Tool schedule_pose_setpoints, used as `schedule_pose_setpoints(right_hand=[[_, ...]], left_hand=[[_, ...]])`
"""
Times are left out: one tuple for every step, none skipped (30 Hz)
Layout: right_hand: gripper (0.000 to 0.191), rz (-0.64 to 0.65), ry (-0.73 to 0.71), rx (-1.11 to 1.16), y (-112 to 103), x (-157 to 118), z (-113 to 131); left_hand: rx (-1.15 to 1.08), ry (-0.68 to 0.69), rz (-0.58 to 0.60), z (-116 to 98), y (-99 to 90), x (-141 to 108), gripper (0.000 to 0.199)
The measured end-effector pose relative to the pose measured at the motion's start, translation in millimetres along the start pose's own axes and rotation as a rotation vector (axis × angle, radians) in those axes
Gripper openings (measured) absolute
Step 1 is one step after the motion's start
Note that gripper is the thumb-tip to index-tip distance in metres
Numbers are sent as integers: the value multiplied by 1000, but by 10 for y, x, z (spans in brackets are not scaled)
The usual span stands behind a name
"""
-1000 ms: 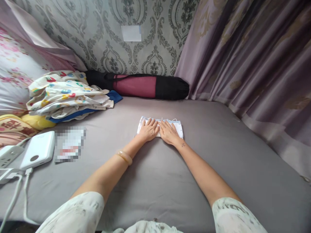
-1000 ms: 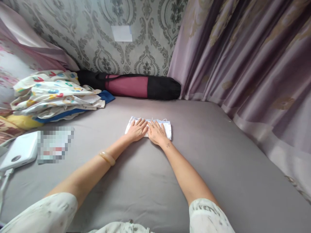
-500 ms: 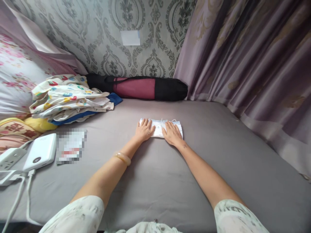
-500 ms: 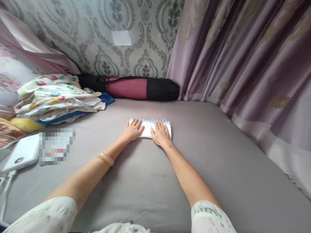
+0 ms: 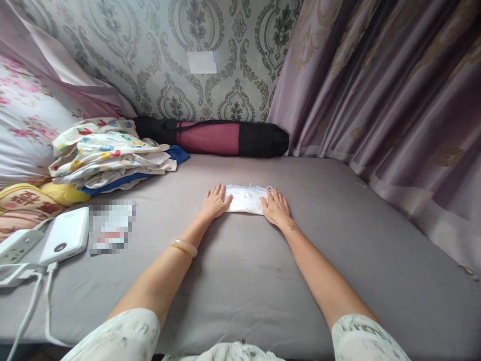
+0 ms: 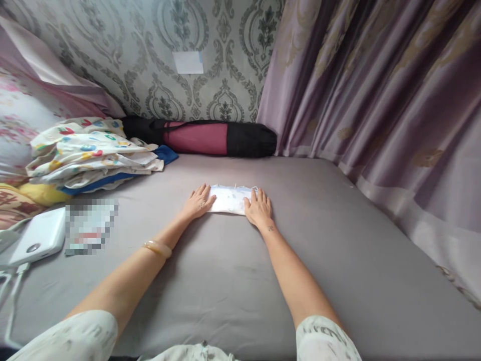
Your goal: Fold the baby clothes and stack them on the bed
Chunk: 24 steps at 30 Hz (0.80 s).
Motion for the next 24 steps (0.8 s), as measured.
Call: schedule_pose_setpoints(right_hand=[[60,-3,-2,-3,0,2,0],[60,-6,-4,-5,0,3,1],[60,-8,-5,-5,0,4,2],[60,-7,-5,-3,2,3,3],[61,-6,-4,0,2,-1,3],[60,-9,-3,0,-5,-5,5],[60,-22,-7,-3,-25,-10,15],[60,-44,-18,-10,-56,-15,35],[60,-74,-39,-19,-97,-19,67],[60,-105,-67,-29,-139,-22,108],[60,-130,-96,-34,-176,-25,153],[60,-143,-122,-32,-197,-26,193],[61,-137,-138,-23,-197,-25,222],[61,-115,-147,-9,-178,-21,241],[61,-84,-150,6,-146,-16,250],[60,-51,-149,19,-108,-13,252],[60,-21,-149,27,-71,-10,251],[60,0,-148,32,-42,-8,247],[59,11,-146,33,-23,-6,241],[59,13,-143,31,-14,-4,234],[59,13,-141,30,-10,-3,229],[59,14,-139,30,-8,-2,225],[58,14,-138,31,-10,-2,224],[58,16,-138,33,-13,-2,225]], left_hand=[[-2,-3,7,-1,2,0,66],[-5,-5,17,-2,5,0,66],[-8,-6,30,-4,8,-3,67],[-7,-9,41,-6,10,-6,68],[0,-11,45,-11,5,-12,68],[11,-12,34,-22,-12,-20,68],[25,-9,1,-40,-47,-31,67],[37,-1,-51,-69,-100,-48,66],[48,14,-116,-109,-163,-72,65],[54,36,-177,-159,-222,-103,64],[57,60,-220,-210,-264,-134,64],[58,81,-236,-255,-279,-159,64],[60,94,-220,-289,-265,-174,64],[64,103,-183,-311,-229,-180,64],[70,106,-137,-322,-182,-181,63],[77,105,-95,-324,-136,-178,63],[84,104,-62,-321,-96,-175,63],[91,105,-42,-315,-67,-169,62],[96,104,-31,-307,-47,-163,63],[99,102,-27,-297,-36,-156,63],[99,99,-25,-289,-29,-149,63],[98,98,-24,-283,-25,-145,63],[96,99,-21,-280,-22,-143,63],[94,98,-19,-278,-22,-143,63]])
Point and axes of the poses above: each hand's wrist, its own x-axis towards the middle knuckle, its own y-axis out of the palm, z = x × y, the point moved 9 cm from there along x, towards the middle knuckle, and after that the axes turned 14 degrees about -y, right-handed, at the moved point
